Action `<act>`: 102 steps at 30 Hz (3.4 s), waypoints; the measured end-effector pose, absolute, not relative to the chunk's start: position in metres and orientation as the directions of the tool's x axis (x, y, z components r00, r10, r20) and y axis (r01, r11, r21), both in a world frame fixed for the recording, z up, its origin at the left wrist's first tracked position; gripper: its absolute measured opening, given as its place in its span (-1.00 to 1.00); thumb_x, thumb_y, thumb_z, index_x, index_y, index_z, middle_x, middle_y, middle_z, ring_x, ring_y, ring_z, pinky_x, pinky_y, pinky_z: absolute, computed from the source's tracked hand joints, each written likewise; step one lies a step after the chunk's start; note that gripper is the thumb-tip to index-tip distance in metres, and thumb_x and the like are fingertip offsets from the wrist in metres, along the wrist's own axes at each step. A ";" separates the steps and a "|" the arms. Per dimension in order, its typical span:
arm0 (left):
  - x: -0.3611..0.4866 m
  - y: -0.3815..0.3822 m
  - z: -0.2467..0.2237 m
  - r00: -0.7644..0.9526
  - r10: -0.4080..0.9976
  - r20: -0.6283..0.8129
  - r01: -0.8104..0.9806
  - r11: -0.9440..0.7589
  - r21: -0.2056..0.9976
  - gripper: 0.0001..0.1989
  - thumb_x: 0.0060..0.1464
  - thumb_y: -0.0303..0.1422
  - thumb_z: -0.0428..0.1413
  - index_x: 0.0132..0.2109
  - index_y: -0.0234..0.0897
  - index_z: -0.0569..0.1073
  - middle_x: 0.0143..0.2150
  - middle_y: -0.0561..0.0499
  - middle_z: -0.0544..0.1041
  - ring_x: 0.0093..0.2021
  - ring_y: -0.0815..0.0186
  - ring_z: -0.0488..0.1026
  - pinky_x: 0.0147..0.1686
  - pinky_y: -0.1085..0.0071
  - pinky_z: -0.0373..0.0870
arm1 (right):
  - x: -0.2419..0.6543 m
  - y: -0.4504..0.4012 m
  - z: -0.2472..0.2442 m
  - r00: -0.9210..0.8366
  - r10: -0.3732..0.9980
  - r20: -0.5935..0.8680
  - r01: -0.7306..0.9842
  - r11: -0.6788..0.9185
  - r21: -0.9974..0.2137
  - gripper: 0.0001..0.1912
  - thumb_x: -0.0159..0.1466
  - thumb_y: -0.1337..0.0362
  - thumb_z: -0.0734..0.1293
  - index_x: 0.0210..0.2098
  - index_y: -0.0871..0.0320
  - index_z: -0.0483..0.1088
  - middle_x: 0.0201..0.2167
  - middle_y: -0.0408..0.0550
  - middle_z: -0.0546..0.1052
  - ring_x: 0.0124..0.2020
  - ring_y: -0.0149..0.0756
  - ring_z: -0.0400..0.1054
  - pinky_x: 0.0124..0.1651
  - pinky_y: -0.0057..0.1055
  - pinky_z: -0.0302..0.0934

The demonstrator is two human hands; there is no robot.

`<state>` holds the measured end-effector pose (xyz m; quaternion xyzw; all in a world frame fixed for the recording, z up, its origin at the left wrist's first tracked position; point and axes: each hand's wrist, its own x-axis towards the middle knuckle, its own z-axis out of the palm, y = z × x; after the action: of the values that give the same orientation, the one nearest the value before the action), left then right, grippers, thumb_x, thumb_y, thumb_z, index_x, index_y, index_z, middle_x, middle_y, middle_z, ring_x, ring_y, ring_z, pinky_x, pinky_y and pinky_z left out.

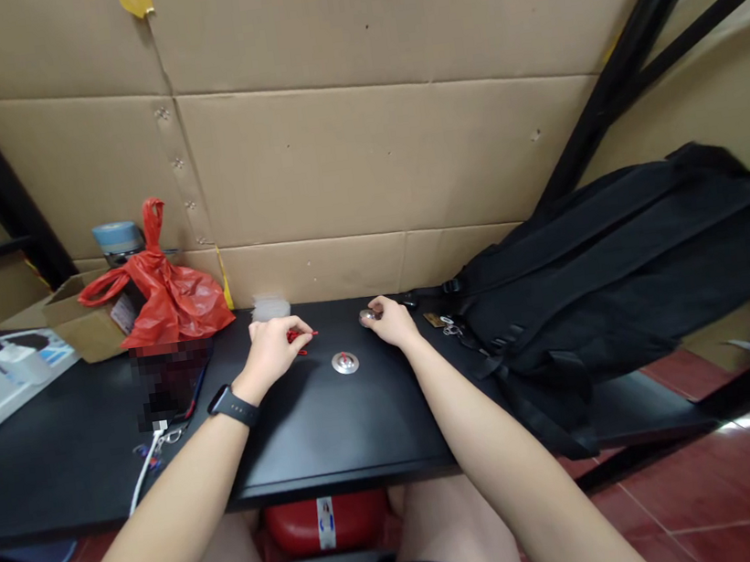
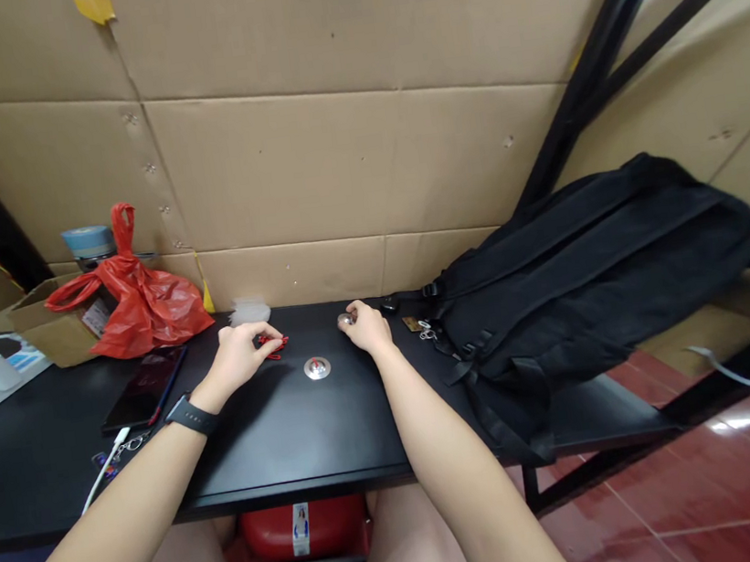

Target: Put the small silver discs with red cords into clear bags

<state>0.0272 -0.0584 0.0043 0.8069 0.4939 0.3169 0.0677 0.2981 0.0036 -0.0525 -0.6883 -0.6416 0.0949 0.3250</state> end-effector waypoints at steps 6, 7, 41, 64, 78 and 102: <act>0.031 -0.058 0.001 0.304 0.797 0.521 0.600 -0.585 0.546 -0.95 0.10 -0.35 0.17 -0.30 -0.21 0.51 -0.29 0.05 0.64 -0.24 0.28 0.56 -0.08 0.30 0.37 | 0.298 0.002 -0.048 0.216 0.911 0.350 0.761 0.067 -0.645 -0.70 0.13 0.21 0.43 -0.14 0.09 0.45 -0.12 -0.01 0.61 -0.12 -0.24 0.49 0.01 -0.31 0.30; 0.031 -0.056 -0.001 0.307 0.785 0.539 0.548 -0.608 0.574 -0.95 0.10 -0.35 0.16 -0.29 -0.22 0.50 -0.30 0.04 0.63 -0.26 0.28 0.56 -0.12 0.33 0.42 | 0.297 0.001 -0.046 0.203 0.906 0.371 0.743 0.104 -0.661 -0.70 0.12 0.22 0.43 -0.15 0.11 0.45 -0.13 0.00 0.61 -0.14 -0.24 0.49 0.00 -0.31 0.31; 0.040 -0.069 0.008 0.180 0.756 0.629 0.411 -0.639 0.650 -0.74 0.04 -0.46 0.12 -0.11 -0.19 0.29 -0.22 0.05 0.59 -0.14 0.29 0.58 0.00 0.31 0.39 | 0.222 -0.063 -0.007 -0.281 0.809 0.516 -0.068 0.519 -0.852 -0.47 0.03 0.17 0.55 -0.05 0.03 0.34 0.08 0.05 0.52 0.00 -0.19 0.47 -0.02 -0.24 0.37; 0.043 -0.068 0.008 0.094 0.731 0.676 0.312 -0.667 0.677 -0.87 0.22 -0.30 0.02 -0.10 -0.21 0.32 -0.09 -0.07 0.56 -0.01 0.24 0.52 0.06 0.28 0.40 | 0.224 -0.053 -0.014 -0.307 0.791 0.529 0.148 0.589 -0.795 -0.67 0.32 -0.02 0.27 -0.34 0.13 0.37 0.00 0.06 0.37 -0.10 -0.24 0.39 -0.14 -0.30 0.39; 0.041 -0.066 0.002 0.356 0.757 0.548 0.458 -0.653 0.604 -0.66 0.04 -0.35 0.18 -0.03 -0.19 0.32 -0.29 0.08 0.64 -0.09 0.25 0.58 0.02 0.32 0.38 | 0.229 -0.054 -0.011 -0.380 0.789 0.483 0.257 0.592 -0.764 -0.71 0.35 0.05 0.25 -0.32 0.14 0.37 0.06 0.06 0.33 -0.22 -0.31 0.40 -0.19 -0.31 0.37; 0.035 -0.054 -0.009 0.266 0.830 0.490 0.347 -0.557 0.755 -0.77 0.08 -0.40 0.13 -0.09 -0.24 0.31 -0.25 0.01 0.51 -0.39 0.36 0.57 -0.35 0.45 0.52 | 0.241 -0.051 -0.010 -0.235 0.925 0.298 0.214 0.348 -0.913 -0.79 0.22 0.14 0.38 -0.28 0.16 0.40 -0.25 -0.02 0.58 -0.33 -0.29 0.55 -0.45 -0.49 0.37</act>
<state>0.0351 -0.0542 -0.0088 0.7516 0.3914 0.4623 0.2612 0.2411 -0.0507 -0.0100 -0.4173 -0.6823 0.3897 0.4566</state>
